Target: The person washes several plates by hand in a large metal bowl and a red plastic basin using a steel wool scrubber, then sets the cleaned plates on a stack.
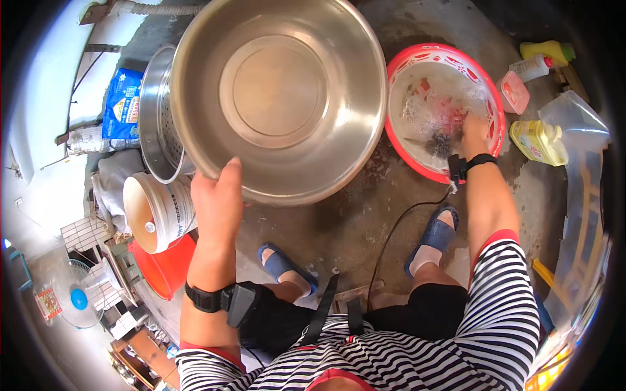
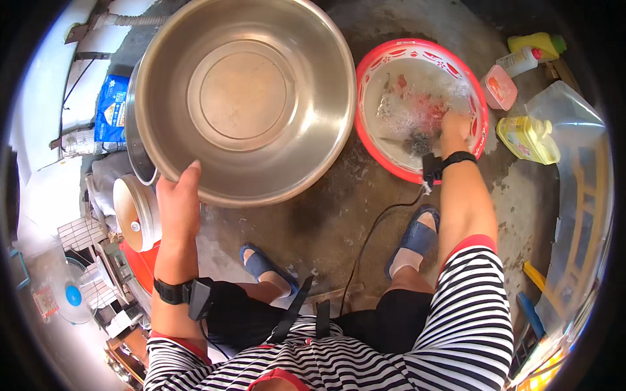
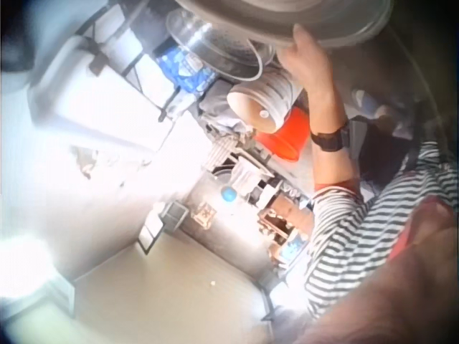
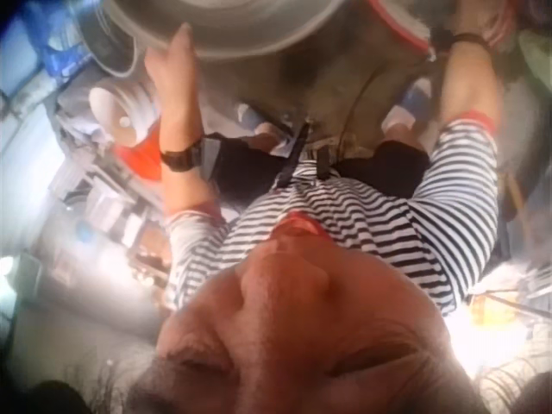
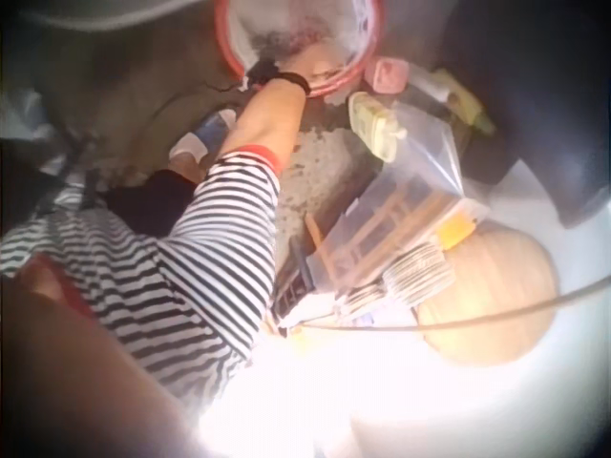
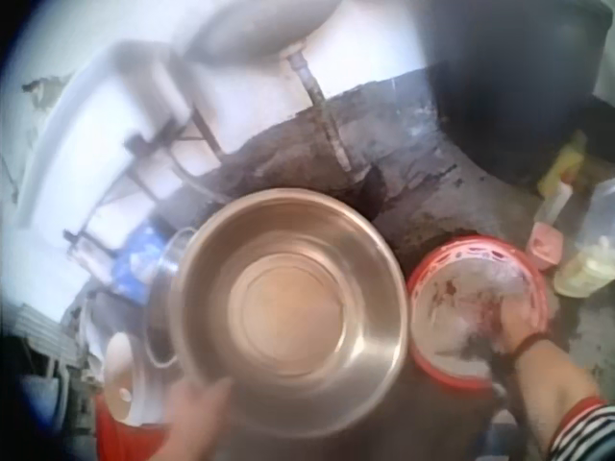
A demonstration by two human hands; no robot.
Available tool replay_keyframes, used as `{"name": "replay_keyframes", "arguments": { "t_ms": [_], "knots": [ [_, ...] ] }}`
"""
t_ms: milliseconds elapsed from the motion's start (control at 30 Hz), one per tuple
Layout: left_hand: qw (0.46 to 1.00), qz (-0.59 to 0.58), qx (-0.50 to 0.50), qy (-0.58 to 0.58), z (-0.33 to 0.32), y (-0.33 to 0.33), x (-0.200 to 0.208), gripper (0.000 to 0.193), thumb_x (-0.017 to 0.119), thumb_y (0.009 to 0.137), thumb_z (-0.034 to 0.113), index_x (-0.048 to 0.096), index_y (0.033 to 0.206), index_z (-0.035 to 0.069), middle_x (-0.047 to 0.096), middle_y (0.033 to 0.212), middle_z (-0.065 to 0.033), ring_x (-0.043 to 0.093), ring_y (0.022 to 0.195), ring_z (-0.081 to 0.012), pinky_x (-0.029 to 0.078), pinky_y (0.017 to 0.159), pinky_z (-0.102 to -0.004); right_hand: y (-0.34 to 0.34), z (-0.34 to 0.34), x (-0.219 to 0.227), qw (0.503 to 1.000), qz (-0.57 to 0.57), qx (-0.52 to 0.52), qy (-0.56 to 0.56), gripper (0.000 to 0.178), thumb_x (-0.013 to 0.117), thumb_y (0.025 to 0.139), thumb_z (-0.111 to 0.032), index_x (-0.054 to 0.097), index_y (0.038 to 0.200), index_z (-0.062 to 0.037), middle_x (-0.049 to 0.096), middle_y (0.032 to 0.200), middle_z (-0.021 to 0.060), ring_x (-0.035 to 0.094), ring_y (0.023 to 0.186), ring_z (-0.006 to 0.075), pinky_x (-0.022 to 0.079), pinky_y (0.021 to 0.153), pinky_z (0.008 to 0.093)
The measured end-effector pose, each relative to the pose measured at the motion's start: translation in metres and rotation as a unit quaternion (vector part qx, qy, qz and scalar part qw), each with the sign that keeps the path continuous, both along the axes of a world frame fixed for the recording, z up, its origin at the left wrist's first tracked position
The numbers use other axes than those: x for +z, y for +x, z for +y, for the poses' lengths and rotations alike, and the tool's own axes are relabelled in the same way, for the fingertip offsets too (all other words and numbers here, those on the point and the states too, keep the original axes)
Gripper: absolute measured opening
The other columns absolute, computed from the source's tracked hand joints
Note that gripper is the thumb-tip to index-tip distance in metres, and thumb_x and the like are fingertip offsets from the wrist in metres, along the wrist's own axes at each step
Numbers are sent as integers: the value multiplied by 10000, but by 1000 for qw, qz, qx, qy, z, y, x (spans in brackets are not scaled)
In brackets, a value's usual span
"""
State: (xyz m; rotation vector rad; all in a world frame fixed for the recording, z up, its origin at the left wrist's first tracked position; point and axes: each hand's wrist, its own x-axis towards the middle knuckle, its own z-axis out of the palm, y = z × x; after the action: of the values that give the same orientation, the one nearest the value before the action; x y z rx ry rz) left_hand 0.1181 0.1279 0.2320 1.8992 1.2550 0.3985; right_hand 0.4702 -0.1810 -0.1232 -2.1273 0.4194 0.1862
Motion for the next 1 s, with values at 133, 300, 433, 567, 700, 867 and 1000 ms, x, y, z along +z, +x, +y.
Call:
{"name": "replay_keyframes", "arguments": {
  "t_ms": [133, 300, 433, 567, 700, 867, 1000],
  "knots": [
    [997, -16, 10, -69, 4, 25, -16, 337, 557, 861, 156, 572, 1111, -69, 629, 893, -108, 596, 710, -147, 505, 511, -287, -14, 46, 44, 770, 256, -68, 580, 150, 476, 923, -159, 599, 942, -73, 611, 952, 83, 589, 821, 224, 495, 767, 362],
    [982, -56, 84, -159, 16, 24, -26, 276, 572, 859, 126, 576, 1059, -64, 656, 903, -140, 654, 687, -222, 490, 472, -313, -57, 165, 180, 690, 343, 148, 620, 292, 545, 912, -159, 552, 1118, 48, 559, 1157, 147, 559, 1047, 287, 472, 893, 376],
    [970, -89, 112, -195, 18, 31, -15, 240, 565, 865, 120, 563, 1015, -67, 650, 854, -139, 638, 617, -218, 462, 430, -290, -42, 162, 211, 733, 201, 229, 609, 386, 549, 920, -158, 497, 1234, 59, 509, 1273, 154, 556, 1103, 301, 462, 925, 370],
    [969, -50, 101, -220, 15, 25, -23, 299, 547, 866, 146, 543, 1087, -56, 643, 899, -127, 635, 672, -208, 461, 466, -302, -32, 116, 200, 817, 170, 223, 504, 367, 538, 930, -189, 514, 1214, 42, 554, 1212, 128, 595, 1064, 272, 473, 875, 383],
    [970, -26, 100, -221, 13, 23, -28, 286, 544, 866, 143, 550, 1069, -57, 640, 877, -114, 623, 652, -199, 453, 460, -293, -6, 66, 117, 934, 211, 48, 283, 299, 545, 914, -200, 557, 1123, 12, 608, 1023, 119, 622, 895, 251, 534, 720, 361],
    [969, -73, 64, -228, 5, 43, -33, 263, 536, 864, 138, 568, 1039, -56, 640, 848, -114, 605, 619, -185, 440, 445, -276, 48, -50, -30, 992, -61, -40, -106, 181, 471, 901, -128, 582, 961, 2, 625, 885, 130, 626, 840, 261, 535, 656, 427],
    [971, -43, 92, -215, 6, 37, -32, 268, 538, 863, 135, 563, 1045, -59, 641, 849, -117, 601, 611, -186, 438, 443, -278, 4, 19, 43, 811, 272, -119, 504, 201, 467, 906, -114, 567, 1013, 24, 623, 912, 159, 633, 863, 283, 529, 718, 396]
  ]
}}
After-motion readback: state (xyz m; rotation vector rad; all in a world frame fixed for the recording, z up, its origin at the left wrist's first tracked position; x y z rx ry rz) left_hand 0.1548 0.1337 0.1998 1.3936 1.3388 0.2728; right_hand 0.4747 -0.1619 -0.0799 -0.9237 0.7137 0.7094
